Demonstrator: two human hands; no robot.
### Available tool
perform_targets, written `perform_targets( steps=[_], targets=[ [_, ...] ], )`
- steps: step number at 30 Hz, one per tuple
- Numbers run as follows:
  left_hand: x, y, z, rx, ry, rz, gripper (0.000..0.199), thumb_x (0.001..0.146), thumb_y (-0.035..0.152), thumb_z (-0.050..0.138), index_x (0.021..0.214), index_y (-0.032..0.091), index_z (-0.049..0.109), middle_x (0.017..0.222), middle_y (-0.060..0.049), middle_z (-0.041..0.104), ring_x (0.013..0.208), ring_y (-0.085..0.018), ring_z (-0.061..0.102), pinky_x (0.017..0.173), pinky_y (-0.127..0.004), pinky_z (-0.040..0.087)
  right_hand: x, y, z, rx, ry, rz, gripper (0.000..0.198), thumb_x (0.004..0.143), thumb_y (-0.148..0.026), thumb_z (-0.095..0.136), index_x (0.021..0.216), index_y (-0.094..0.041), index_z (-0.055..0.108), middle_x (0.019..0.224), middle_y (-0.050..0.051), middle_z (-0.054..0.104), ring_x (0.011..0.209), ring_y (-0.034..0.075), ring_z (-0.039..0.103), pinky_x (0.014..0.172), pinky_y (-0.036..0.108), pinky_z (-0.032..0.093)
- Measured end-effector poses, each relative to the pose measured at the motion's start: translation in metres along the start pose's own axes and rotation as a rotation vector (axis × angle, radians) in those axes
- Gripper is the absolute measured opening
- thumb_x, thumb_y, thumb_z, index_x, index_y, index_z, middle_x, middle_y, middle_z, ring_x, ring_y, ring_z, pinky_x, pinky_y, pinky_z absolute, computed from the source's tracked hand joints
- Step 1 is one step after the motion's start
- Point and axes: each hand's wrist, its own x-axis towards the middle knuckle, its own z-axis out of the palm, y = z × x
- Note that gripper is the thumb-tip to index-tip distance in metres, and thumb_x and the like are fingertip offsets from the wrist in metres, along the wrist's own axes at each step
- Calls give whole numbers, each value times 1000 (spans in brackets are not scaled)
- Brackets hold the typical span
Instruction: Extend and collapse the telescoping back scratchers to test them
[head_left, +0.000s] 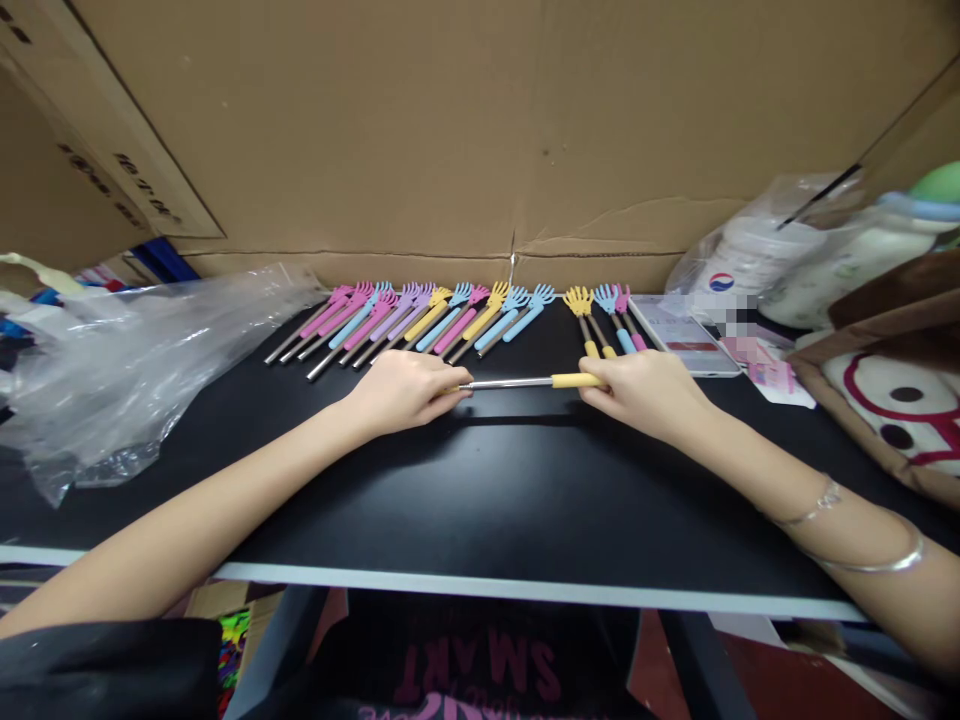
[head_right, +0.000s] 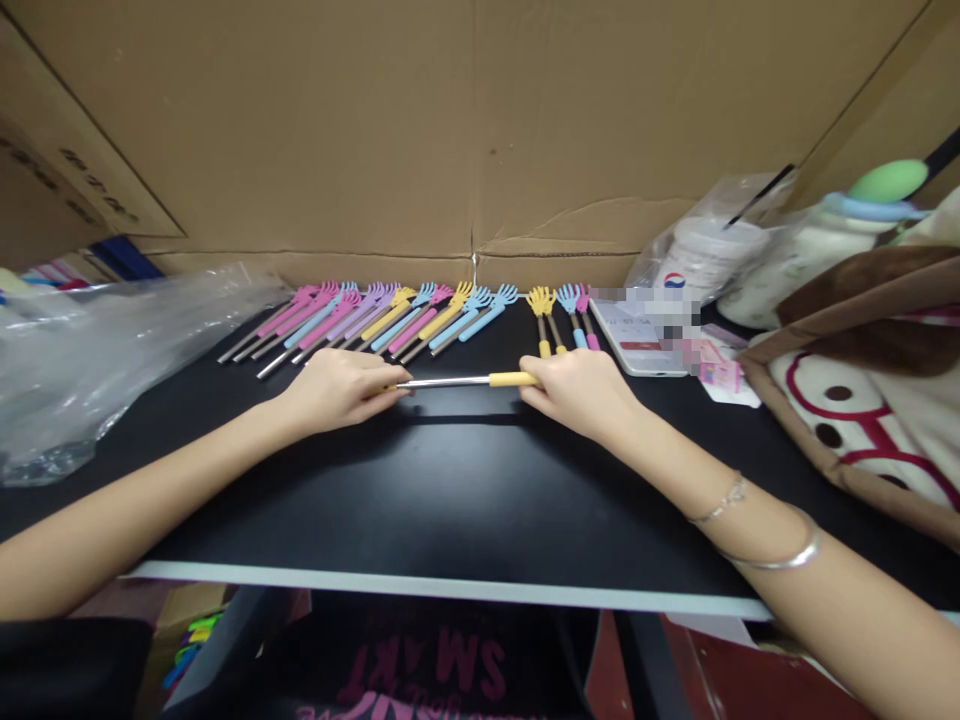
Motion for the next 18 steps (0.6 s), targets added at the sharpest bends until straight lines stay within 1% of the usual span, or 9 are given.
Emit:
perform_targets(
  steps=[3, 6, 10, 14, 18],
  targets=[
    [0, 1, 1, -76, -44, -36, 26, 94, 33, 44, 81, 20, 63, 62, 2, 65, 57, -12, 61, 50, -23, 29, -1, -1, -2, -14, 69, 18, 27, 83, -33, 41, 71, -19, 61, 59, 4, 63, 51, 14, 52, 49, 25, 15],
    [0, 2, 2, -120, -65, -69, 26, 93, 34, 45, 82, 20, 64, 61, 2, 65, 56, -12, 61, 50, -23, 30, -2, -2, -5, -28, 137, 42, 25, 82, -33, 43, 69, -19, 59, 60, 4, 64, 52, 14, 52, 49, 25, 14],
    [-1, 2, 3, -86, -28, -62, 26, 93, 34, 45, 82, 20, 64, 63, 2, 66, 58, -11, 62, 50, -23, 30, -3, -3, -7, -49, 175, 39, 25, 83, -33, 42, 70, -19, 59, 61, 4, 64, 53, 14, 53, 48, 25, 14],
    [-1, 0, 0, 13, 66, 18, 27, 94, 32, 44, 82, 20, 65, 64, 2, 67, 59, -11, 62, 49, -23, 32, -2, -5, -7, -35, 134, 46, 27, 83, -34, 41, 70, -20, 60, 59, 4, 62, 51, 14, 51, 48, 26, 13],
    [1, -4, -5, 118, 141, 94, 26, 94, 29, 45, 81, 20, 65, 66, 2, 68, 60, -9, 63, 49, -22, 33, -1, -9, -9, 11, 36, 74, 27, 83, -35, 41, 72, -20, 61, 58, 4, 61, 52, 16, 51, 49, 26, 15]
  ],
)
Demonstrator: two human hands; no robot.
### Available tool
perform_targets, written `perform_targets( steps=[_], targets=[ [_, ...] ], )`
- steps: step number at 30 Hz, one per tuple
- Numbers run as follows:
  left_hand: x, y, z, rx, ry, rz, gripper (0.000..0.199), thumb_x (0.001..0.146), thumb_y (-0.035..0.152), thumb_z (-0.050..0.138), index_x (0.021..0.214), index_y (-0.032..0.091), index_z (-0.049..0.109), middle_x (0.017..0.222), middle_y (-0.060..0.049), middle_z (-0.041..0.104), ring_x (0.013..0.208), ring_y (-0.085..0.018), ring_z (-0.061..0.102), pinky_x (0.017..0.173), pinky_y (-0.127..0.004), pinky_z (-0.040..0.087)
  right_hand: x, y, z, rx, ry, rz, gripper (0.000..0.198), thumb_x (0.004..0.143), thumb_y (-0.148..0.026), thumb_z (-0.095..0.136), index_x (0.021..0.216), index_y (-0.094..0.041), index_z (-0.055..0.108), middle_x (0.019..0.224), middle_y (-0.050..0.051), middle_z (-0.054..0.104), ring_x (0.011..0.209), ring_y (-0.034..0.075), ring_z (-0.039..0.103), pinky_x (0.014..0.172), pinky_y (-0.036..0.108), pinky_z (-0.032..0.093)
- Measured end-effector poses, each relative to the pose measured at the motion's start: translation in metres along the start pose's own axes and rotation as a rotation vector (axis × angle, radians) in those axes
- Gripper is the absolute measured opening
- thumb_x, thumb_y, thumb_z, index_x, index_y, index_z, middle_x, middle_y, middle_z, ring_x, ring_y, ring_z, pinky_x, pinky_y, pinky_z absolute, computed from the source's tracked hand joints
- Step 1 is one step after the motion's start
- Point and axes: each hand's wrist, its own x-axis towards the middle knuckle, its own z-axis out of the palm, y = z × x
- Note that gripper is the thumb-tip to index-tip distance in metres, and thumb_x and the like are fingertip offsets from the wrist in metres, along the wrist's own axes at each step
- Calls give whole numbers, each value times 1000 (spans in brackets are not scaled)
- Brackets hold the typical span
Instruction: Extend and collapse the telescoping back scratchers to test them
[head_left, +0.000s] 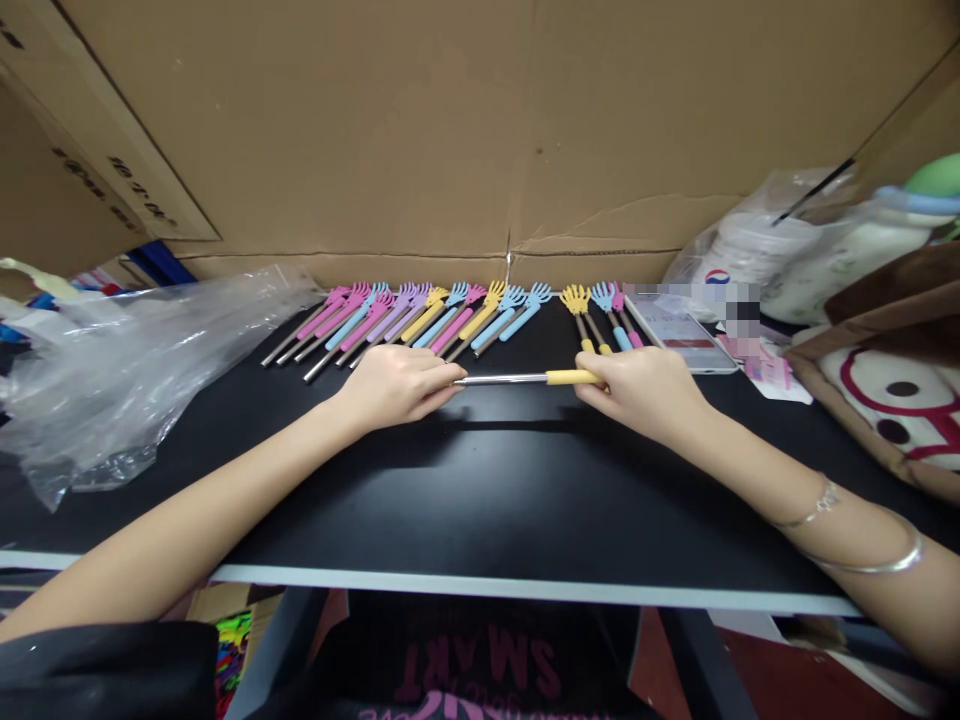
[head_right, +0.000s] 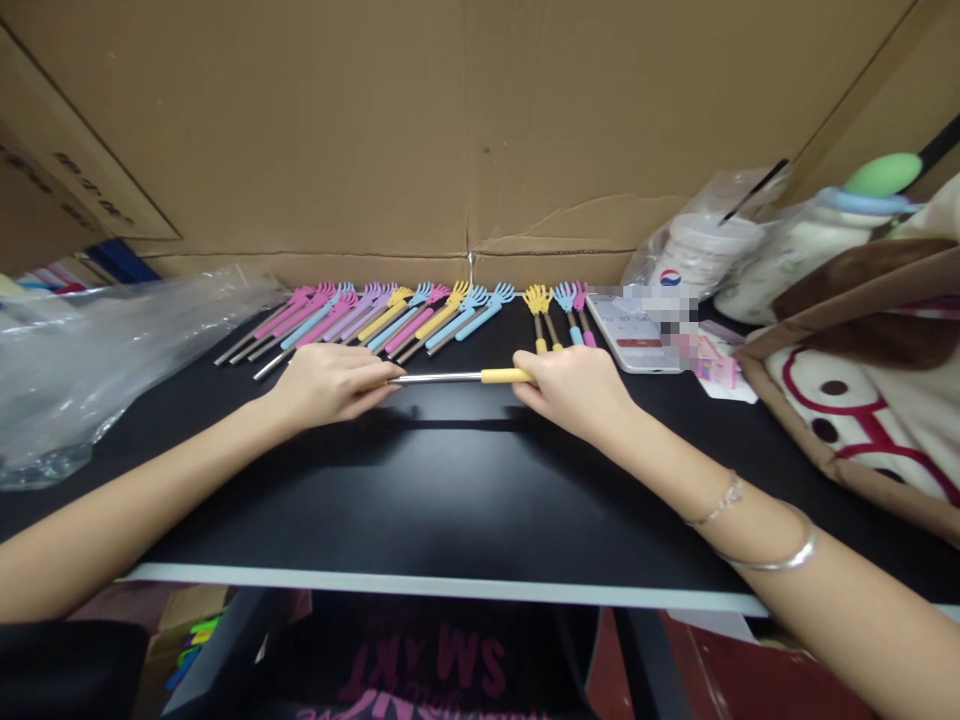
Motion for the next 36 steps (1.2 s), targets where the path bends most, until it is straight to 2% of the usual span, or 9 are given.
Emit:
perform_targets(
  steps=[5, 8, 12, 21, 27, 36],
  targets=[
    [-1, -8, -3, 115, 34, 91, 27, 95, 30, 45, 80, 21, 65, 59, 3, 63, 55, -9, 58, 50, -24, 33, 0, -9, -3, 153, -158, 6, 22, 83, -35, 45, 77, -21, 61, 60, 3, 60, 57, 15, 54, 51, 24, 21],
    [-2, -11, -4, 164, 21, 106, 29, 96, 33, 44, 80, 23, 66, 58, 4, 62, 55, -9, 57, 50, -24, 32, -1, -12, -3, 250, -207, -7, 21, 84, -33, 45, 76, -22, 60, 59, 1, 59, 56, 14, 52, 51, 23, 22],
    [-1, -11, -4, 179, 20, 86, 30, 97, 34, 44, 81, 24, 66, 57, 4, 62, 55, -9, 56, 50, -24, 32, -1, -12, -2, 280, -182, -23, 21, 84, -33, 44, 74, -22, 59, 57, 0, 57, 53, 14, 50, 50, 24, 23],
    [-1, -6, 1, 120, 42, 88, 25, 95, 32, 47, 82, 22, 66, 61, 4, 66, 57, -8, 61, 50, -22, 35, 0, -8, 1, 186, -137, -27, 23, 83, -34, 44, 74, -21, 61, 58, 2, 60, 55, 15, 53, 52, 24, 24],
    [-2, 1, 5, 6, 1, -1, 28, 96, 32, 44, 83, 21, 67, 66, 2, 69, 61, -10, 63, 51, -22, 36, 1, 1, 6, 76, -33, -53, 26, 84, -35, 43, 76, -20, 63, 58, 3, 62, 52, 15, 52, 49, 24, 19],
    [-2, 14, 11, -218, -61, -167, 32, 96, 37, 43, 80, 19, 66, 61, 2, 65, 55, -11, 59, 50, -22, 31, 0, 13, 5, -78, 288, -132, 30, 86, -33, 42, 68, -19, 62, 57, 3, 62, 52, 12, 55, 46, 24, 14]
  ],
)
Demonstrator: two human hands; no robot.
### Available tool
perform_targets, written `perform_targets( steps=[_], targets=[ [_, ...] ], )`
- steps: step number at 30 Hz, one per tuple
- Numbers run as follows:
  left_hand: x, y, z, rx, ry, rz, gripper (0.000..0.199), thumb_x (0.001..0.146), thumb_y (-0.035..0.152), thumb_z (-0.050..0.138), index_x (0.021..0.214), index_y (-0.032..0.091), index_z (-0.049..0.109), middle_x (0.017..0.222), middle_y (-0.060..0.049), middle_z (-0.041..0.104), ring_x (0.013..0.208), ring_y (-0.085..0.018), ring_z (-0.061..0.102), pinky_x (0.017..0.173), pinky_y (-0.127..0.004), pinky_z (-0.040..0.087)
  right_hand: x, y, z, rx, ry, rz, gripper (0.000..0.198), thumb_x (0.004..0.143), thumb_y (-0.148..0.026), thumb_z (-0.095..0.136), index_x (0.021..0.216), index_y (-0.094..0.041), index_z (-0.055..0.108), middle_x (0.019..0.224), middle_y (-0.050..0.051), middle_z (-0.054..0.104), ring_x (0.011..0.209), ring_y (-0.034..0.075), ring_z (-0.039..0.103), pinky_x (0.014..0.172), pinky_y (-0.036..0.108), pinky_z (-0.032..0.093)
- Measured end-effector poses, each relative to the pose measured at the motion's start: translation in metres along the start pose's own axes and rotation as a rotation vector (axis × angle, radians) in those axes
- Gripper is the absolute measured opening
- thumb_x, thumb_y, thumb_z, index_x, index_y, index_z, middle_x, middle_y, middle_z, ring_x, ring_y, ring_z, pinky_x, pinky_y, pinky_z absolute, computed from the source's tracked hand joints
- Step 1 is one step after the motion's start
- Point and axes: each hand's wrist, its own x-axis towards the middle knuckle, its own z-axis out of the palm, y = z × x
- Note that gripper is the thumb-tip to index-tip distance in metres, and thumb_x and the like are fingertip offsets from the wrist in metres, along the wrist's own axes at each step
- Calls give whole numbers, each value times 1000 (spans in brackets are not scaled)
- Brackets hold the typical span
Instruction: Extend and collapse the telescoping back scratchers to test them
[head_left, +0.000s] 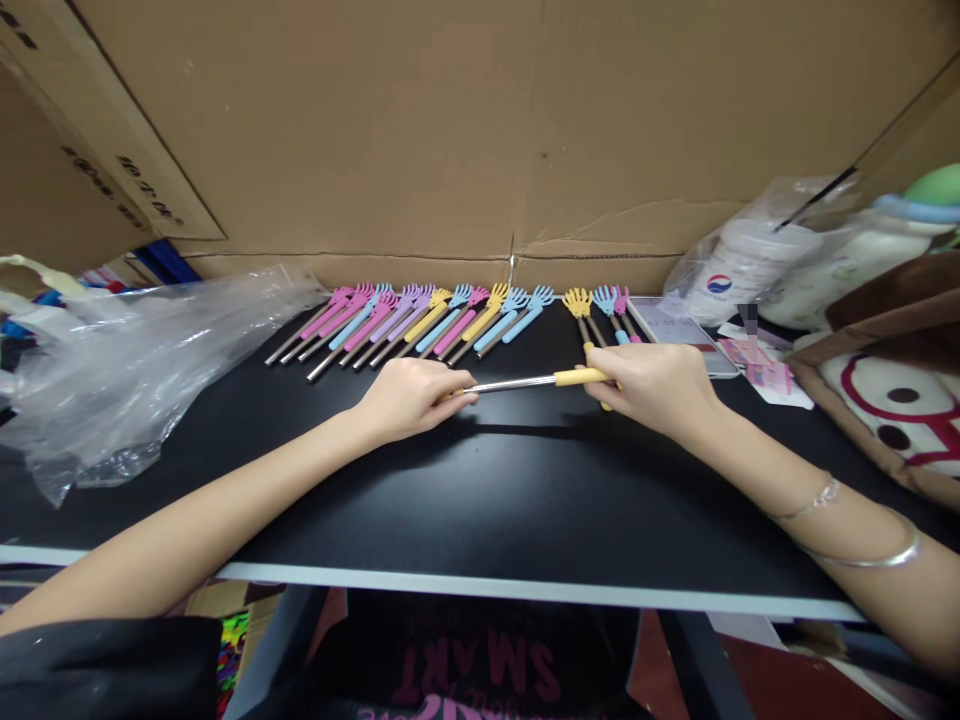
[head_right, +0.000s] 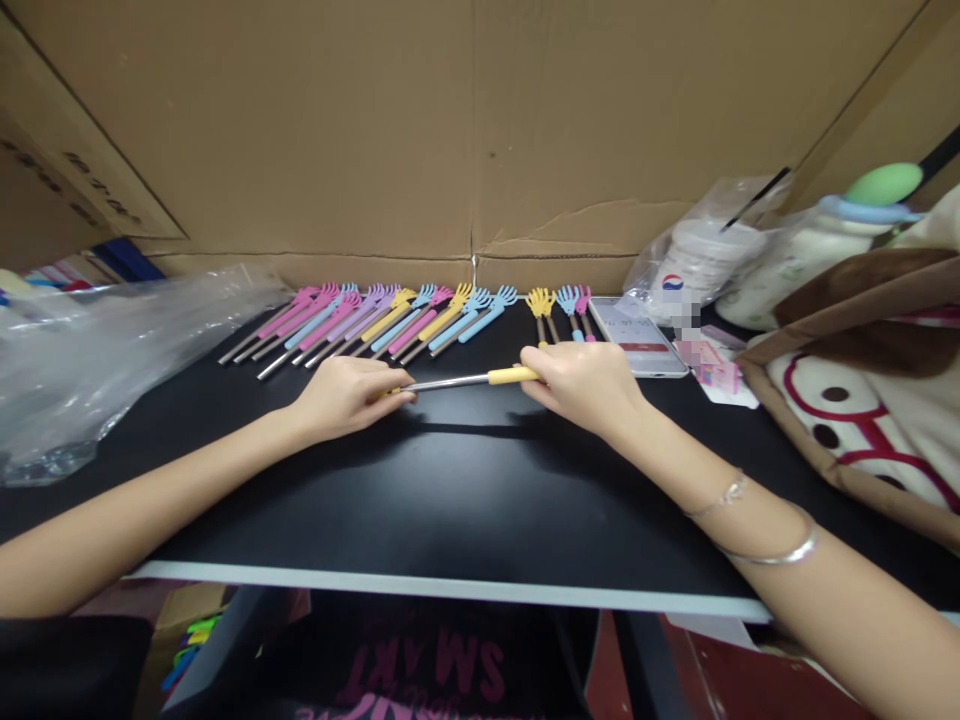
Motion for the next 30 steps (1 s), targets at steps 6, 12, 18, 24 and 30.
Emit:
perform_targets(
  steps=[6, 12, 18, 24, 30],
  targets=[
    [1, 4, -1, -23, -36, -28, 33, 96, 37, 42, 78, 20, 65, 60, 2, 64, 54, -11, 59, 49, -23, 30, 0, 6, 5, -1, 91, -37, 33, 88, -36, 44, 68, -19, 62, 56, 2, 62, 51, 11, 53, 46, 24, 15],
    [2, -2, -7, 103, 19, 68, 31, 95, 34, 43, 77, 19, 63, 59, 2, 64, 55, -10, 60, 48, -23, 29, -1, 1, 8, 37, 90, -17, 31, 87, -35, 42, 66, -19, 59, 55, 1, 62, 48, 11, 50, 47, 24, 14],
    [5, -9, -17, 262, 124, 202, 25, 93, 30, 48, 77, 20, 64, 59, 4, 63, 55, -9, 59, 49, -24, 32, -2, -5, 11, 135, 23, -18, 30, 85, -33, 40, 62, -19, 54, 47, 0, 55, 43, 11, 45, 46, 23, 16],
    [7, -14, -25, 418, 252, 312, 22, 93, 33, 52, 78, 22, 63, 55, 6, 59, 52, -8, 54, 49, -23, 32, -1, -13, 8, 223, -110, 3, 27, 85, -34, 42, 65, -20, 55, 47, -1, 53, 43, 12, 47, 48, 23, 20],
    [6, -18, -26, 465, 285, 366, 18, 92, 32, 54, 80, 22, 63, 55, 6, 58, 51, -7, 52, 48, -23, 31, -1, -17, 7, 324, -238, 26, 25, 86, -36, 43, 71, -21, 56, 51, 0, 54, 47, 13, 50, 50, 23, 23]
  ],
)
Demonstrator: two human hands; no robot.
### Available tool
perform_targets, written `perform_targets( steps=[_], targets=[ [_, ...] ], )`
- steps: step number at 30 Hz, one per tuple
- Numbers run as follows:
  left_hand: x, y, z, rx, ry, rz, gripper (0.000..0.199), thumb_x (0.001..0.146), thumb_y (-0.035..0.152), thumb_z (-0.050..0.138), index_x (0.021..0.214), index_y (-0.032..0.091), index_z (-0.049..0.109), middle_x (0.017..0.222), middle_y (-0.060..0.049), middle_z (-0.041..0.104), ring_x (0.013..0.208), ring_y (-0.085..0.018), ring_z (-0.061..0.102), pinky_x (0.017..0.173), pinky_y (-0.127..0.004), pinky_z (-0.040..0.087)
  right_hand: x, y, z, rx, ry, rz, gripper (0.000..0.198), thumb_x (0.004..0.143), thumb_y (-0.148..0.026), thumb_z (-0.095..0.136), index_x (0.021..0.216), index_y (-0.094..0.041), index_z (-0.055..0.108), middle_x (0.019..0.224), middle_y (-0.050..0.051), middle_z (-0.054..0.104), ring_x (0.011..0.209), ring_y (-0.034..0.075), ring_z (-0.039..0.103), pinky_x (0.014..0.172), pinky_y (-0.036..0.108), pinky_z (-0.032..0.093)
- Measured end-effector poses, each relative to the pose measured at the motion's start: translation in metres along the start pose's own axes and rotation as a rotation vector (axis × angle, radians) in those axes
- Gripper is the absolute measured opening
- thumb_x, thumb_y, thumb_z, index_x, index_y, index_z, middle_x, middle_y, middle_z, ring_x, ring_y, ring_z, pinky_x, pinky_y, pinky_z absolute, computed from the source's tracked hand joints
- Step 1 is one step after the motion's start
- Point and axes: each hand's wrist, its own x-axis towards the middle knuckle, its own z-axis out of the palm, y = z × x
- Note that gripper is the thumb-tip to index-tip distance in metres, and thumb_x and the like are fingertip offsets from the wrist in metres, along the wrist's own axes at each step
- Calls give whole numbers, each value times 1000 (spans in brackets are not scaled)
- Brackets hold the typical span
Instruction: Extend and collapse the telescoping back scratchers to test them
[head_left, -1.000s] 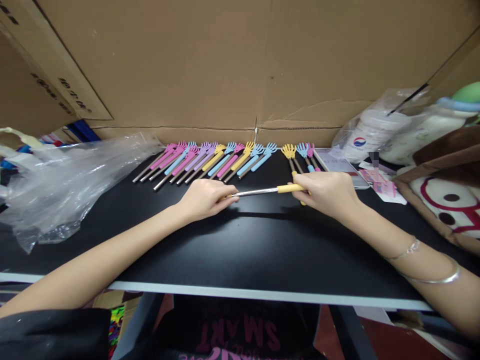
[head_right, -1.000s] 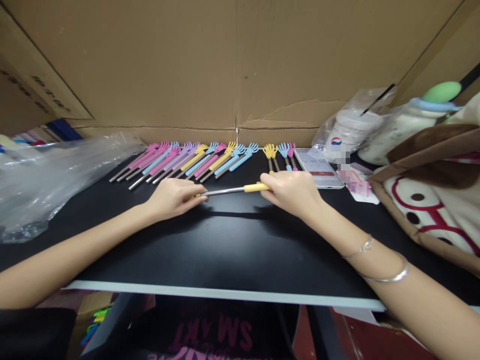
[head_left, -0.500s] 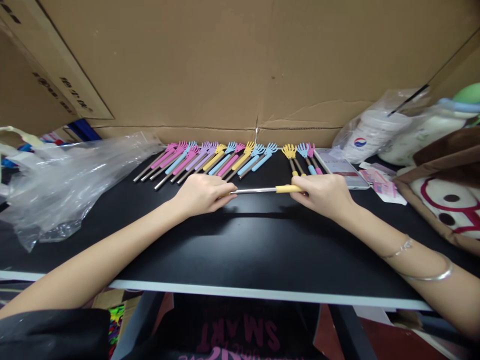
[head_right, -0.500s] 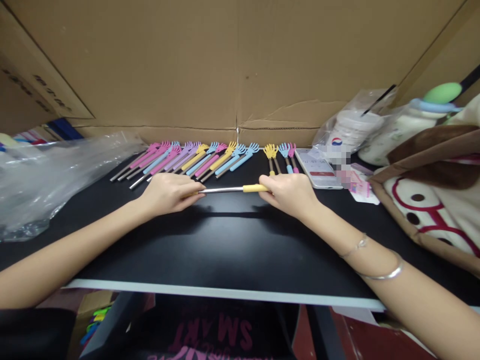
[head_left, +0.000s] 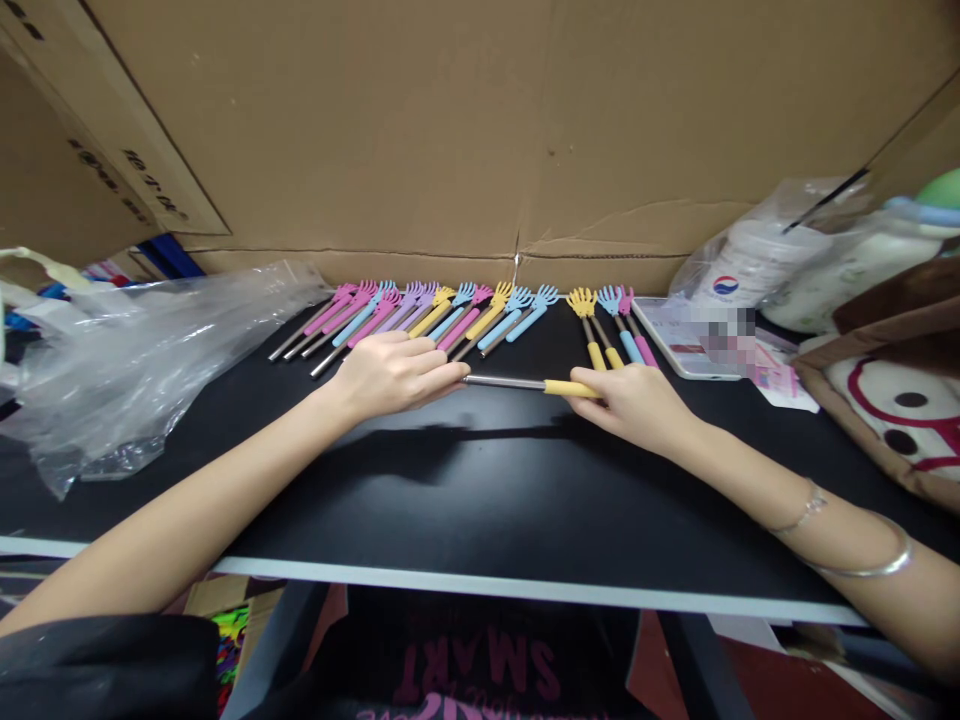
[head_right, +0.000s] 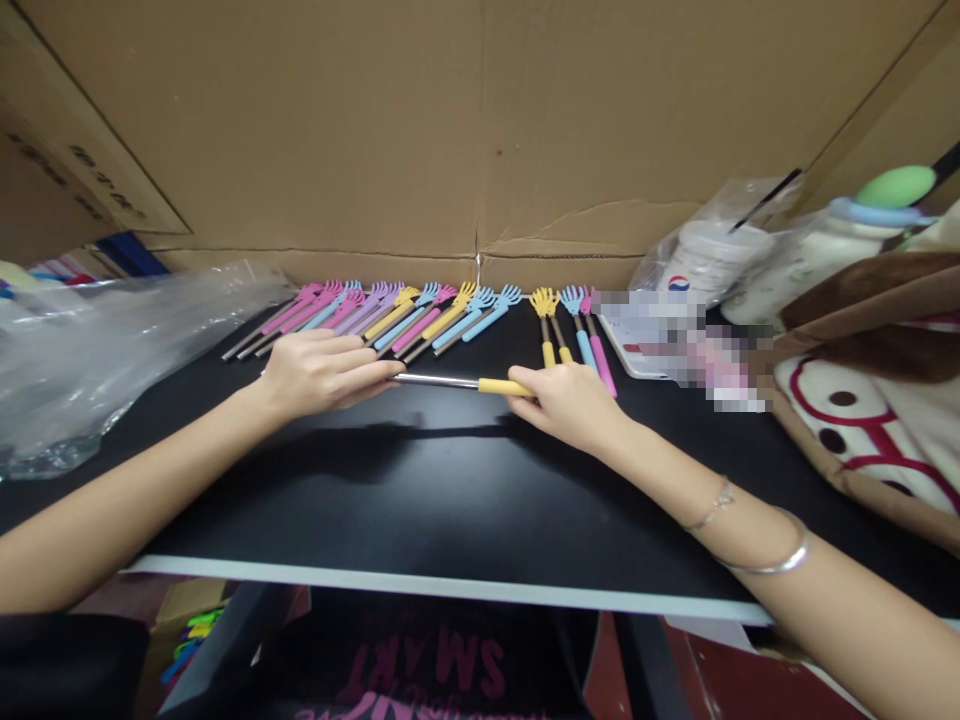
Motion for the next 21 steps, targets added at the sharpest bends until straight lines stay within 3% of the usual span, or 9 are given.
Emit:
perform_targets(
  steps=[8, 16, 21],
  targets=[
    [0, 5, 4, -58, -6, -22, 19, 92, 32, 55, 79, 21, 64, 52, 7, 56, 50, -8, 52, 47, -23, 32, 0, 0, -1, 2, -77, 6, 25, 86, -36, 41, 75, -21, 58, 54, 2, 57, 51, 15, 53, 52, 24, 23],
    [-5, 14, 13, -206, -104, -121, 23, 93, 33, 52, 79, 20, 66, 59, 5, 63, 55, -8, 58, 51, -23, 36, 0, 3, 0, -129, -38, -19, 27, 87, -35, 40, 75, -21, 60, 52, 2, 57, 50, 15, 54, 51, 24, 20],
    [-7, 22, 16, -368, -212, -263, 30, 95, 37, 46, 81, 20, 66, 61, 3, 64, 58, -10, 60, 50, -23, 34, -2, 4, -7, -217, 68, -57, 31, 88, -34, 38, 72, -20, 59, 52, 2, 58, 46, 13, 50, 48, 25, 15]
  ],
)
